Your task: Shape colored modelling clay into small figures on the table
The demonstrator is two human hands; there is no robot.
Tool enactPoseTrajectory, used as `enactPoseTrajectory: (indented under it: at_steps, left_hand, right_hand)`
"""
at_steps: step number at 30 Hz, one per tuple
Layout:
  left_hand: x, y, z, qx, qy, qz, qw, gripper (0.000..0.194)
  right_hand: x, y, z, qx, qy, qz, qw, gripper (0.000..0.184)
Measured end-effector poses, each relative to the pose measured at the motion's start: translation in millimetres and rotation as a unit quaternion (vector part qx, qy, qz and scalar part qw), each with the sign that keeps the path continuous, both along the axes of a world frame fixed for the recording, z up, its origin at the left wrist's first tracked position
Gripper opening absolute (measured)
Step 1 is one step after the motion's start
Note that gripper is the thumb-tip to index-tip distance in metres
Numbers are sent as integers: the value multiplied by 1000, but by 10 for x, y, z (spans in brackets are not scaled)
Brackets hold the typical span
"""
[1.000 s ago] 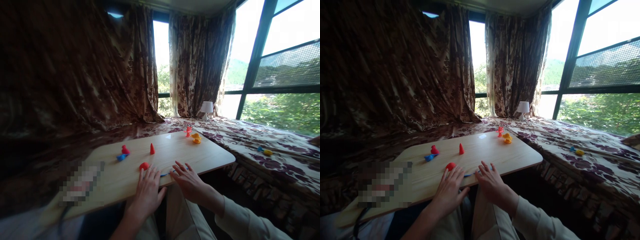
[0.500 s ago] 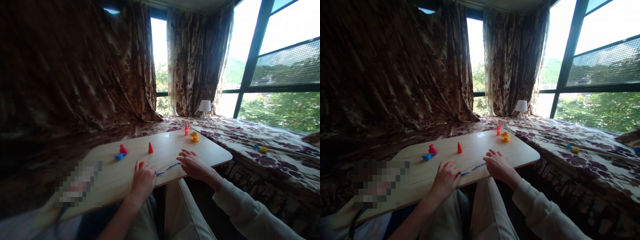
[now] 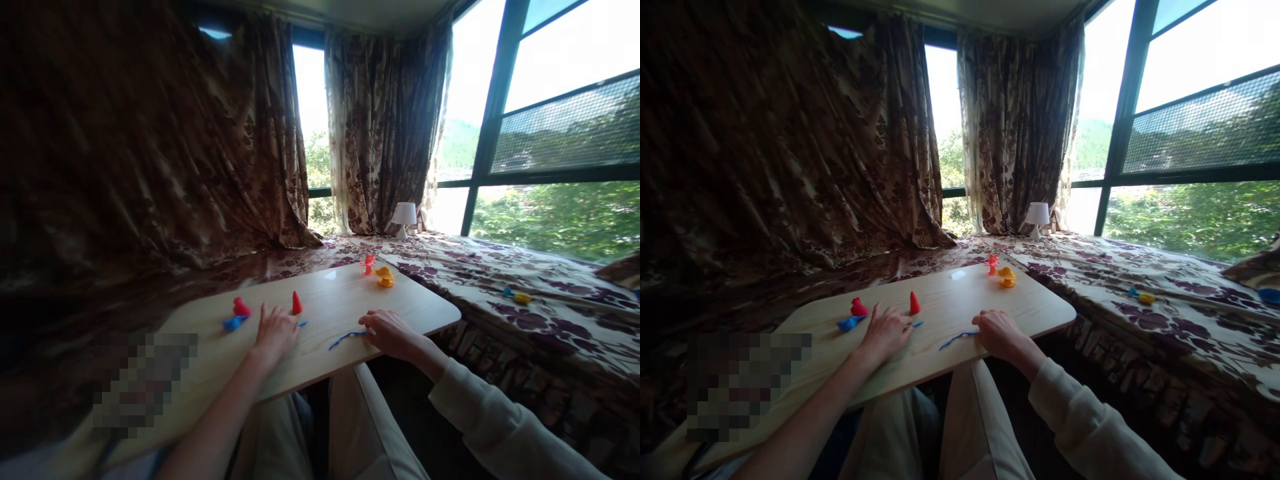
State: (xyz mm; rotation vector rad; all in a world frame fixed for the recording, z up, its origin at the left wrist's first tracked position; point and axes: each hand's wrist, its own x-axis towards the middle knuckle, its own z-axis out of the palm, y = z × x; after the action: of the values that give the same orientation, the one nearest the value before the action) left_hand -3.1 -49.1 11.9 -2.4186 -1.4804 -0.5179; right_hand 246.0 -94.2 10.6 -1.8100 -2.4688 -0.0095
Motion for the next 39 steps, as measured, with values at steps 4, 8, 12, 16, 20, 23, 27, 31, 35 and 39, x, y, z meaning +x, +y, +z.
enactPoseTrajectory:
  at_steps: [4, 8, 12, 16, 20, 23, 27, 31, 35, 39]
  left_hand:
    - [204, -218, -105, 0, -34, -9, 999, 25]
    - [482, -375, -256, -36, -65, -35, 997, 25]
    - [561, -373, -331, -33, -92, -34, 995, 19]
    - [511, -368, -328, -29, -99, -42, 994, 18]
    - [481, -422, -345, -28, -103, -55, 993, 18]
    - [468, -481, -386, -24, -112, -52, 992, 20]
    - [443, -555, -437, -20, -110, -53, 992, 32]
    - [429, -600, -460, -29, -86, -75, 993, 39]
    - [430, -620, -474, -37, -66, -93, 993, 40]
    - [423, -627, -482, -37, -61, -96, 993, 43]
  right_hand:
    - [56, -5, -14, -18, 2, -13, 1000, 26]
    - [35, 12, -42, -18, 11, -21, 1000, 26]
    - [48, 32, -86, -5, 24, -11, 1000, 26]
    - [69, 33, -126, 20, 52, 19, 998, 26]
    - [109, -33, -145, 38, 74, 53, 995, 17]
    - [156, -101, -162, 53, 76, 56, 994, 38]
    - [164, -173, -223, 61, 52, 53, 995, 48]
    - [133, -260, -290, 71, 28, 44, 996, 47]
    - [108, -290, -301, 74, 16, 40, 996, 45]
    - [66, -255, -298, 79, 12, 30, 996, 41]
